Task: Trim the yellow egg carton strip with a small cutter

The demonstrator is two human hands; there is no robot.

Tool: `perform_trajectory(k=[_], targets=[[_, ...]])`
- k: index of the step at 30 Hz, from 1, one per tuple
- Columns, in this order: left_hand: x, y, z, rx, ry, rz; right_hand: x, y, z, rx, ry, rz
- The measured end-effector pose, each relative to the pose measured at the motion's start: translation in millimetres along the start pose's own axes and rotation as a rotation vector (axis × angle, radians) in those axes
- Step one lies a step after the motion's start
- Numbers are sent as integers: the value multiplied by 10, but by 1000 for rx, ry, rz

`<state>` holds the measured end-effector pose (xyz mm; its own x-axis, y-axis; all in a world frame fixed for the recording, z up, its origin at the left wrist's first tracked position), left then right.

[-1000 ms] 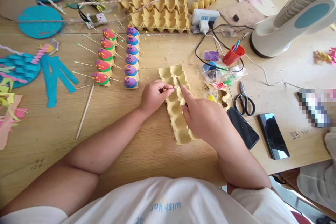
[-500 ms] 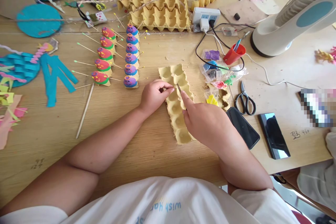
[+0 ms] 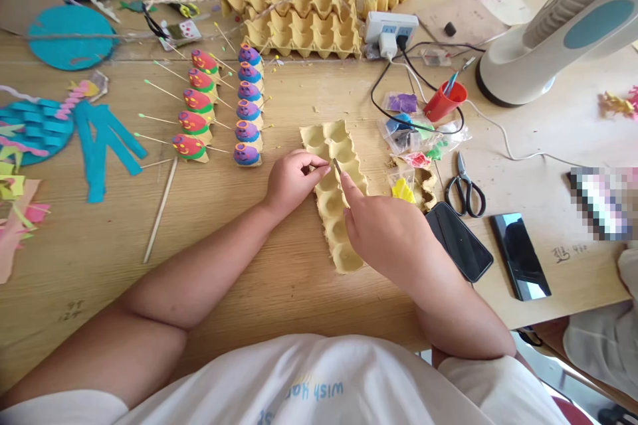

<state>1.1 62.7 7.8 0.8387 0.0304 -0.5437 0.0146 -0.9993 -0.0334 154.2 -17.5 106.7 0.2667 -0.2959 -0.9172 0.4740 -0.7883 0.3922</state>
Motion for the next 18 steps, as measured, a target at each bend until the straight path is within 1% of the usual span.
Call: perform_trajectory(k=[10,18], targets=[[3,-9,16,-3,6,-10,-18,18,-2,-5,-31,12],[5,-9,23,3,9,-13,-24,35,9,14,2,14]])
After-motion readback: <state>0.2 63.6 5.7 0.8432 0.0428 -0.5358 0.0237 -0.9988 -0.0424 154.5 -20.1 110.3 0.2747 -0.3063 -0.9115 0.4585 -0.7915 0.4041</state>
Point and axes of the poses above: each hand's wrist, its own y-axis away from the middle knuckle, its own x-axis out of the palm, z = x × y, the point moved 4 cm from there along -y, towards the middle knuckle, and after that the axes turned 13 degrees about -x, right-handed, at the moved point
